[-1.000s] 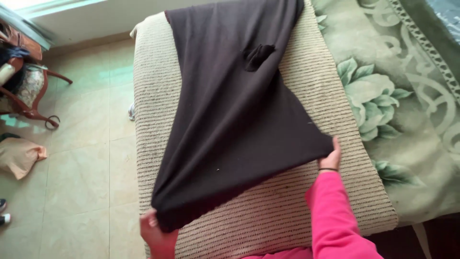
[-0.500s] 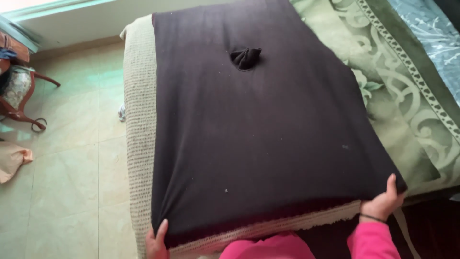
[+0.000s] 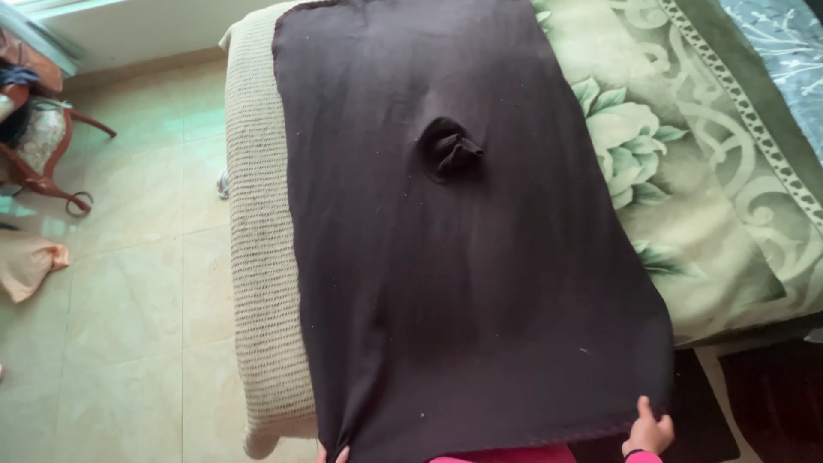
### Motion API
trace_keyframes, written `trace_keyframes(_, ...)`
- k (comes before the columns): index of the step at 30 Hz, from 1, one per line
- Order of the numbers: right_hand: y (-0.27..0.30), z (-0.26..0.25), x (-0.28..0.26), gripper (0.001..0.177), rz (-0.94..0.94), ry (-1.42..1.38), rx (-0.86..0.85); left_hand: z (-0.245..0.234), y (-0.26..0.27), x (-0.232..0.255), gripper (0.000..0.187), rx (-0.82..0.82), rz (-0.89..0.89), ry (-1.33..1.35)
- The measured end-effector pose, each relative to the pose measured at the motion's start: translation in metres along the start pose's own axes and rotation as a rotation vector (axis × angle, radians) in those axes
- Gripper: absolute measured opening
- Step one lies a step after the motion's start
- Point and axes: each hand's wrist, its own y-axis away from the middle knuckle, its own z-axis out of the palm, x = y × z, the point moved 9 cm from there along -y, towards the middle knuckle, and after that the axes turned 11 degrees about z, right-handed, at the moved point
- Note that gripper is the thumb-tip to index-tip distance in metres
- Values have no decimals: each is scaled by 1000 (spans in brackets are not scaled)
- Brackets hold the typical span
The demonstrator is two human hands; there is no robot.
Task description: Fold various items of clothing and organize pillows on a bed.
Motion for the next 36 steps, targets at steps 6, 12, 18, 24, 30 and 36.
trace_keyframes(6,-21,34,59,37,419,21,-398,22,25,-34,48,-22,-475,-214)
trace_keyframes(12,-37,23,84,25,501,-5,-462,6,59,-7,47,155,-435,-401)
trace_keyframes(18,-57,55,134,22,669,8,-726,16,68,-14,45,210,-487,-501)
trace_keyframes(24,-59,86,107,34,758,-413,-845,20,74,-23,48,167,-589,-712)
trace_keyframes(30,-59,103,77,48,735,-205,-641,25,72,-19,62,127,-708,-873)
trace_keyframes(36,67,131,-114,53,-530,431,-561,145,-9,100,74,-55,-140,-781)
